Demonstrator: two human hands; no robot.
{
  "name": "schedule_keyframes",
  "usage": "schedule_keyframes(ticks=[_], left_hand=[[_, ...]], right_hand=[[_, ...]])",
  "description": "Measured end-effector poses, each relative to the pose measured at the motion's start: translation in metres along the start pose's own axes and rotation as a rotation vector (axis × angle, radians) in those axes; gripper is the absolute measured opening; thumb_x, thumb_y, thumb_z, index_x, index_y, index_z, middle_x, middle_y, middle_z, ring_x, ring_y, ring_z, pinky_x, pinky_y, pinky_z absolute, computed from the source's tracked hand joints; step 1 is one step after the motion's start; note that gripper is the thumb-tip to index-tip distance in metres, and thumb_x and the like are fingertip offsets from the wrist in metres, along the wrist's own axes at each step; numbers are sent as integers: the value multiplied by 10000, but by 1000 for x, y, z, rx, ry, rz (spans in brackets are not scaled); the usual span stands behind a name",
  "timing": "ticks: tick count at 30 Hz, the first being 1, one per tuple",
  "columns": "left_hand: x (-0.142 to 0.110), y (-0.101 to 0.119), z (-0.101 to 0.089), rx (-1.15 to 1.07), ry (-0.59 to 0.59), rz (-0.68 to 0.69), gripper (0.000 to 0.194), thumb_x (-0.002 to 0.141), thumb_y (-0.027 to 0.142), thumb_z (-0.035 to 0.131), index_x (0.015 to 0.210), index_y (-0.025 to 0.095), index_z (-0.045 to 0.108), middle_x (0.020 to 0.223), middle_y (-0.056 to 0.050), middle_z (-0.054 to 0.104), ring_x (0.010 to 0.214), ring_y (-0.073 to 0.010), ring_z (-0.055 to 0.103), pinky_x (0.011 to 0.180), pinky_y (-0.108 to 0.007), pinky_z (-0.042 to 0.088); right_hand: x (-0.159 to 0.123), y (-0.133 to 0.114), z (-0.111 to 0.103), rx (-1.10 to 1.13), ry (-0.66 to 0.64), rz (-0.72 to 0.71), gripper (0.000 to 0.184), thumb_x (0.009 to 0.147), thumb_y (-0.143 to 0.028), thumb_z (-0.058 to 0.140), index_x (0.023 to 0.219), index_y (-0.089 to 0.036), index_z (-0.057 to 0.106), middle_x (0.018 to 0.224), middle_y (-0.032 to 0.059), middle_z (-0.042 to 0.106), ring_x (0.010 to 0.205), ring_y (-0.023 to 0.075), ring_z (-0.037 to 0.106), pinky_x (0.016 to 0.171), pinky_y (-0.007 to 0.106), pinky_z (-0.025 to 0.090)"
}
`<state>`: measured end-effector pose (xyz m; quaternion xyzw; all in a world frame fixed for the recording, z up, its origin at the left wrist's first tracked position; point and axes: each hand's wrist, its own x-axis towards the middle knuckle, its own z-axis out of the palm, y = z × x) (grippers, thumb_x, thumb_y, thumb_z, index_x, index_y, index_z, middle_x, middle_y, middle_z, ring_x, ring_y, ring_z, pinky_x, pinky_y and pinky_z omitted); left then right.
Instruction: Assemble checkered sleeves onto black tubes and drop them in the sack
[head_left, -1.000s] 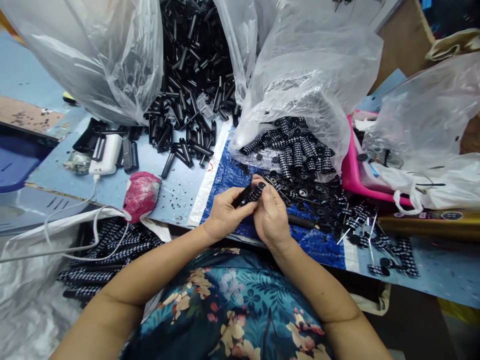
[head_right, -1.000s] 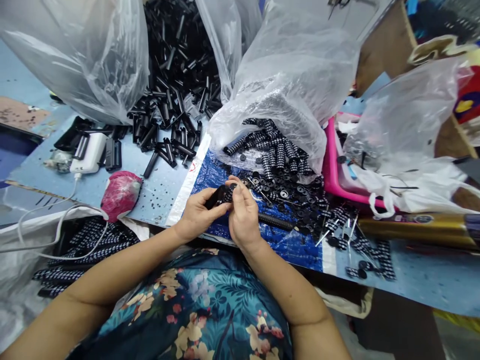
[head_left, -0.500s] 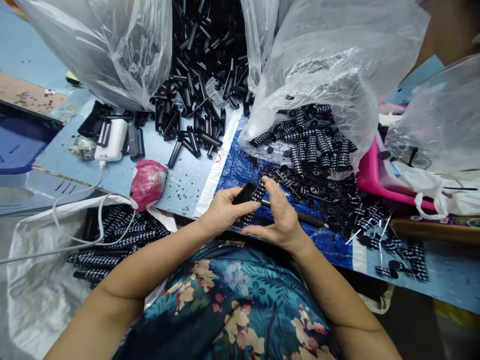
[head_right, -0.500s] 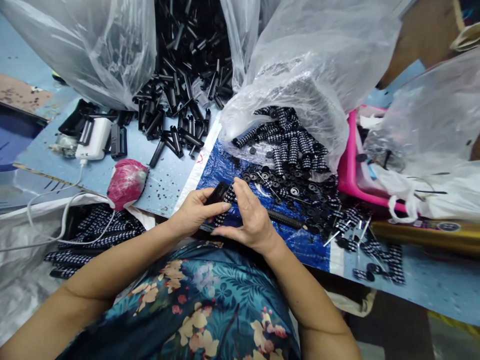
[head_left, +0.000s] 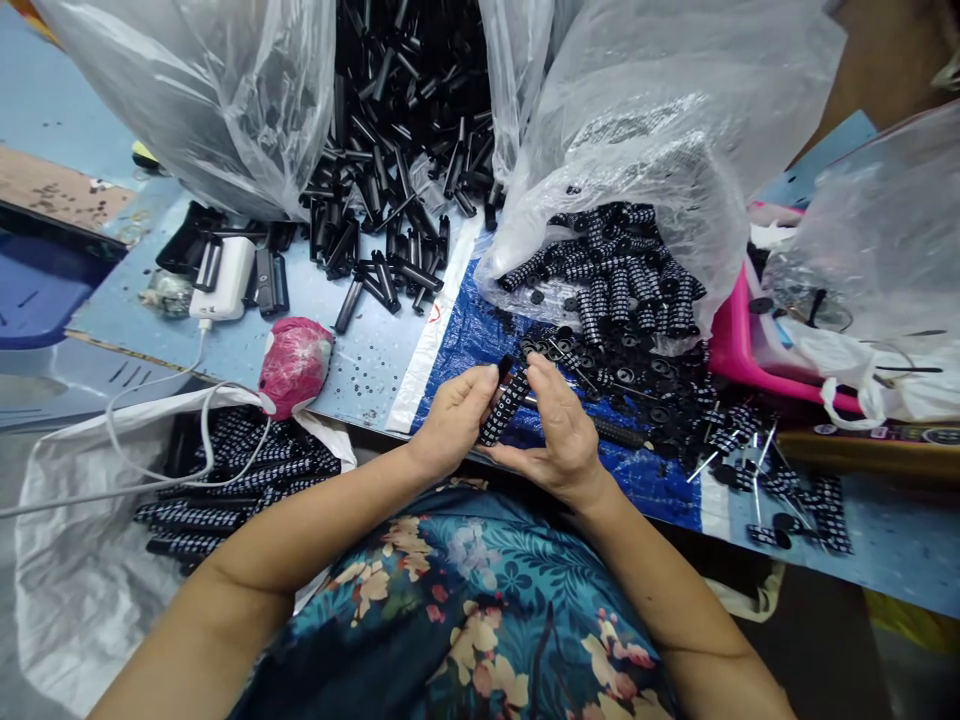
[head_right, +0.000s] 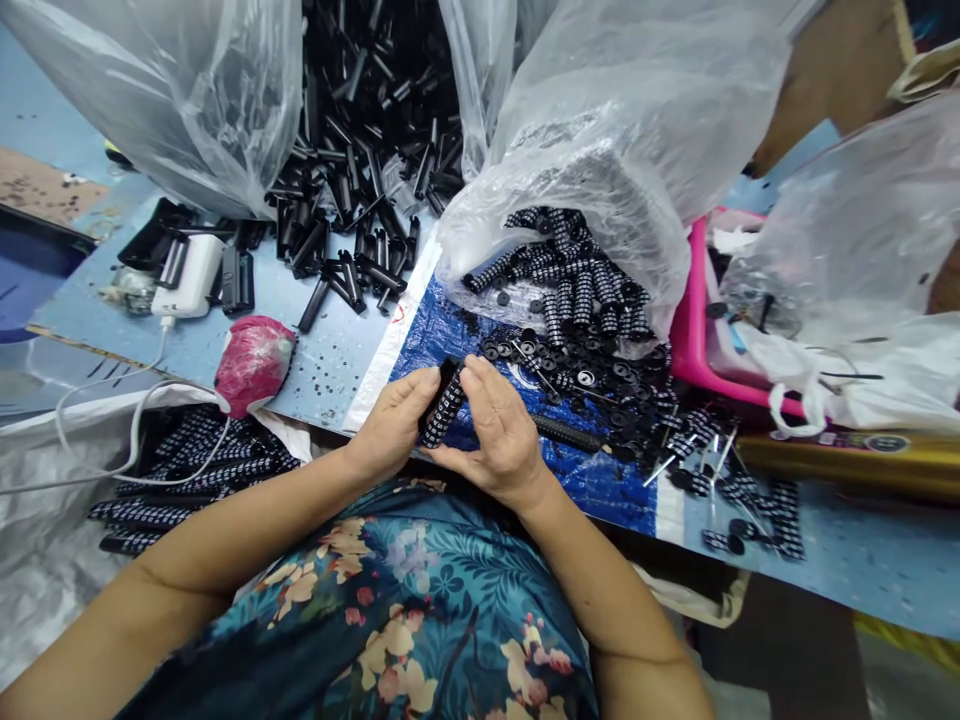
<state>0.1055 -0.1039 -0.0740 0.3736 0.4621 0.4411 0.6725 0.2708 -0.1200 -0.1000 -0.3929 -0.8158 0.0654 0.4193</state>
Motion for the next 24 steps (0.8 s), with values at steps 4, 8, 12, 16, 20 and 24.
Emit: schedule_keyframes(ticks=[4, 8, 12, 16, 20, 24], left_hand=[[3, -1, -2, -137, -45, -29, 357, 803, 493, 788, 946, 168, 749, 832, -17, 679, 748, -123, 567, 723, -255, 461], [5, 9, -10, -153, -83, -120, 370, 705, 435, 877, 895, 138, 762, 806, -18, 702, 721, -112, 594, 700, -239, 469], [6, 15, -17, -203, -235, -373, 428, 670, 466, 893, 865, 140, 695, 712, -22, 693, 647, -153, 657, 620, -260, 503], [9, 8, -18, -289, -218, -387, 471, 658, 459, 895, 919, 180, 618, 793, -29, 725, 672, -163, 688, 671, -289, 542], [19, 6, -43, 117, -95, 26, 350, 762, 425, 804, 966, 183, 655, 855, -11, 704, 722, -134, 640, 725, -283, 508], [38, 17, -85, 890, -28, 275, 203, 784, 326, 762, 928, 185, 736, 869, -48, 704, 781, -169, 602, 735, -310, 435]], right_hand=[[-1, 1, -1, -36, -31, -4, 1044, 825, -519, 762, 1630, -278, 143, 1549, 163, 478, 1399, 363, 512, 1121, 573, 497], [-5, 2, -3, -53, -53, 7, 1023, 841, -504, 750, 1631, -253, 150, 1572, 172, 446, 1425, 351, 485, 1142, 565, 471], [-2, 1, -2, 94, -114, 40, 1039, 827, -503, 765, 1628, -228, 164, 1612, 172, 383, 1466, 332, 433, 1176, 539, 437], [-3, 4, -1, 141, -157, 103, 1130, 804, -614, 741, 1633, -208, 89, 1634, 185, 331, 1499, 344, 372, 1190, 553, 410], [-23, 17, -7, -178, -199, 184, 730, 917, -471, 670, 1525, -192, 378, 1416, 175, 586, 1354, 340, 531, 1096, 521, 475], [-38, 27, -16, -405, -305, 232, 186, 1002, -267, 531, 1118, -186, 652, 975, 96, 714, 918, 239, 655, 857, 379, 520]])
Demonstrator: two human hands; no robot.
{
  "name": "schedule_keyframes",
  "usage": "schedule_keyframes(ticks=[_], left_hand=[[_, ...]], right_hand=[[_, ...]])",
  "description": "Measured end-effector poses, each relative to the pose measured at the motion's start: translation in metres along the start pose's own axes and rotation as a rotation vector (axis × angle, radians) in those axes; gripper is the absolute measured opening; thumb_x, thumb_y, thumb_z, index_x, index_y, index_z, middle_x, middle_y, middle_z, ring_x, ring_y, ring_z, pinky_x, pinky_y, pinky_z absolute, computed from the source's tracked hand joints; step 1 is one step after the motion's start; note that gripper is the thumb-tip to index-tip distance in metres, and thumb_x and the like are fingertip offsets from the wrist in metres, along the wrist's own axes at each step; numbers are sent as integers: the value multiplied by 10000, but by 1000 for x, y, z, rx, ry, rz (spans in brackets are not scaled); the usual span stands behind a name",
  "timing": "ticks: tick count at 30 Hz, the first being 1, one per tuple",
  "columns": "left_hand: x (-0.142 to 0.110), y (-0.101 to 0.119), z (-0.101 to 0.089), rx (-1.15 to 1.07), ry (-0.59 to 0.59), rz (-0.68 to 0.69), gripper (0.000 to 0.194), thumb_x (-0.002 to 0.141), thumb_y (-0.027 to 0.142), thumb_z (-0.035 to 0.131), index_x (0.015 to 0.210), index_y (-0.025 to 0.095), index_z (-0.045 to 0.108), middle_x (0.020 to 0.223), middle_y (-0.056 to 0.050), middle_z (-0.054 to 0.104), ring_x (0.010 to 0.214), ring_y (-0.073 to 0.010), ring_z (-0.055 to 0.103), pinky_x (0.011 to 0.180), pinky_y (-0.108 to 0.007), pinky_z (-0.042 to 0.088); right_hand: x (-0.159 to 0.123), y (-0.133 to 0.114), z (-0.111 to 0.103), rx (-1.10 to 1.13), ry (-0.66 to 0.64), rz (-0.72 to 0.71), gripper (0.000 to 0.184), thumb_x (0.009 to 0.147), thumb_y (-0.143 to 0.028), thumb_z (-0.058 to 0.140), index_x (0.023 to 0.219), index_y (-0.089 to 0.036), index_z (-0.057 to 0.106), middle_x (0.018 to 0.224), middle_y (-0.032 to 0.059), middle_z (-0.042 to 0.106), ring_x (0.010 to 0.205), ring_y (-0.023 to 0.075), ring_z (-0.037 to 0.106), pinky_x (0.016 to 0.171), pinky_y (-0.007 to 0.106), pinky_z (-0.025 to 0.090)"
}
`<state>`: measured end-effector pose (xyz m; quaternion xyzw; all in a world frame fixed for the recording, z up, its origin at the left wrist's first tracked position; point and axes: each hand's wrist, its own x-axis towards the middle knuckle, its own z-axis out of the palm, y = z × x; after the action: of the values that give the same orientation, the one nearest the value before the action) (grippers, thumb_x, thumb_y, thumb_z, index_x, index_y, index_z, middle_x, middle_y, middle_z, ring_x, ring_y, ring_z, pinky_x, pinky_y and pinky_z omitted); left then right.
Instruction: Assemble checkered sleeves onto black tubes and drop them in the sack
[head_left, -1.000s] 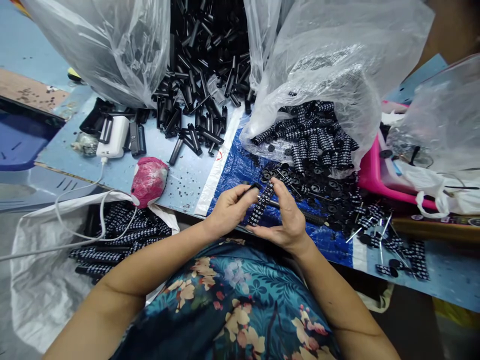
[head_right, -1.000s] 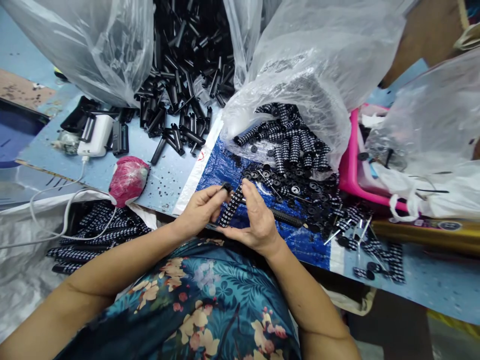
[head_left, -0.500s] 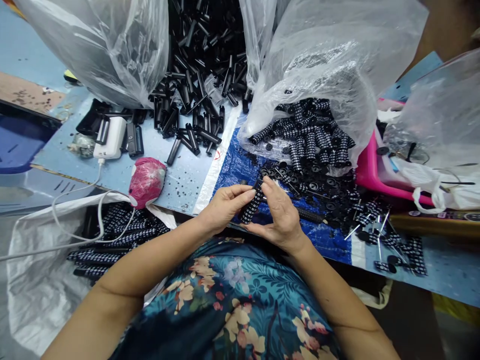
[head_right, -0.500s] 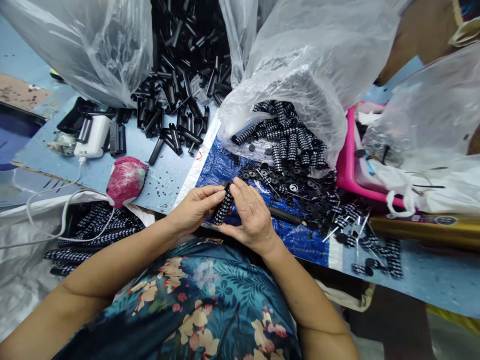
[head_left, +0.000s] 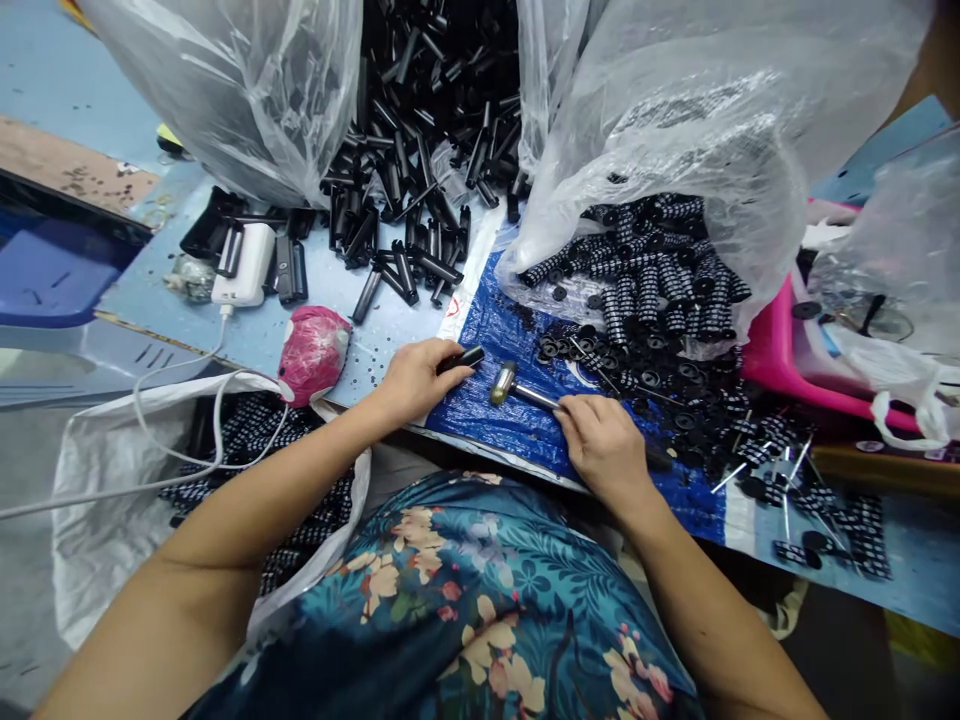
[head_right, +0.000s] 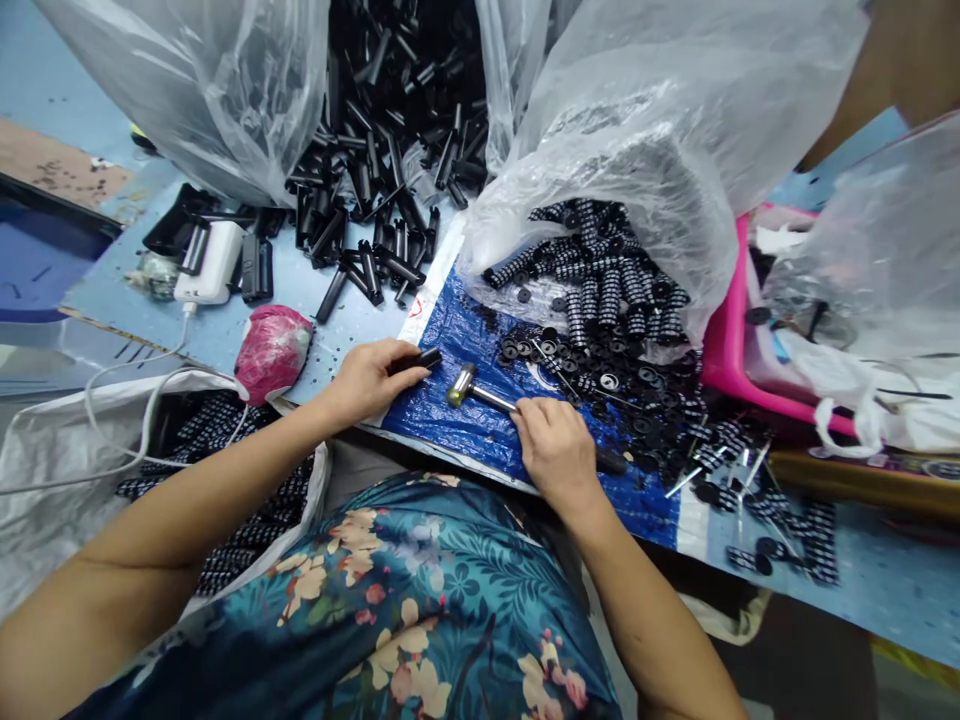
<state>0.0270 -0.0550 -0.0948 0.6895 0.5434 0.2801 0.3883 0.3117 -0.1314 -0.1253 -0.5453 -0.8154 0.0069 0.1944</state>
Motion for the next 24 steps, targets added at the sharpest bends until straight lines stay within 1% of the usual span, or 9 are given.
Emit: schedule_keyframes(ticks=[2, 6, 8, 11, 12, 16, 17, 22, 24], left_hand=[[7, -9, -11, 178, -80, 3, 193, 749, 335, 792, 869, 191, 746, 792, -39, 679, 719, -166, 570, 680, -308, 389], [16, -15, -13, 146, -230, -54, 243, 713, 401, 821, 757, 197, 696, 582, 14, 548, 562, -131, 452, 575, -300, 286], [18, -15, -9, 97, -232, -81, 263, 700, 399, 824, 720, 198, 656, 562, 23, 517, 547, -125, 424, 564, -303, 260], [21, -15, -8, 77, -247, -107, 280, 678, 384, 825, 708, 195, 621, 572, 26, 510, 557, -124, 414, 568, -304, 249], [24, -15, -9, 80, -263, -107, 283, 670, 380, 824, 714, 193, 617, 579, 28, 511, 564, -124, 414, 572, -303, 248], [35, -15, -14, 124, -350, -95, 281, 643, 351, 814, 717, 183, 601, 611, 24, 533, 602, -128, 432, 595, -296, 257], [38, -15, -14, 142, -368, -103, 286, 639, 347, 812, 710, 182, 591, 615, 22, 536, 606, -129, 434, 598, -297, 259], [42, -4, -4, 290, -366, -135, 292, 675, 370, 794, 793, 166, 621, 658, 0, 560, 624, -139, 448, 613, -302, 273], [35, 2, -11, 405, -322, -106, 254, 711, 342, 754, 843, 155, 645, 689, -17, 575, 629, -142, 446, 611, -305, 272]], right_hand=[[3, -1, -3, 38, 71, -15, 190, 1008, -228, 490, 1122, -178, 633, 940, 92, 702, 863, 219, 637, 818, 349, 512], [24, -18, -8, 134, 291, -58, 222, 1005, -163, 455, 1176, -168, 597, 920, 80, 690, 802, 182, 627, 766, 296, 499], [36, -26, -7, 78, 236, -79, 192, 1018, -191, 454, 1114, -167, 619, 845, 62, 671, 737, 172, 607, 700, 285, 474], [47, -32, -5, -29, 61, -105, 213, 1037, -255, 452, 994, -179, 645, 746, 40, 634, 657, 164, 572, 618, 287, 422], [49, -34, -6, -27, 56, -120, 212, 1038, -256, 452, 999, -178, 645, 743, 37, 636, 651, 160, 570, 619, 286, 421], [46, -40, -9, 140, 242, -272, 235, 1029, -208, 454, 1206, -137, 592, 883, 76, 708, 764, 164, 624, 729, 277, 472], [45, -43, -8, 160, 246, -320, 246, 1030, -210, 456, 1223, -129, 586, 892, 82, 712, 773, 165, 626, 731, 278, 473], [41, -57, 0, 49, -51, -434, 201, 1028, -258, 500, 1020, -161, 676, 679, 18, 612, 614, 145, 541, 589, 289, 389], [38, -52, -1, 82, -84, -468, 204, 1023, -267, 516, 997, -163, 690, 692, 25, 625, 623, 140, 550, 596, 284, 391]])
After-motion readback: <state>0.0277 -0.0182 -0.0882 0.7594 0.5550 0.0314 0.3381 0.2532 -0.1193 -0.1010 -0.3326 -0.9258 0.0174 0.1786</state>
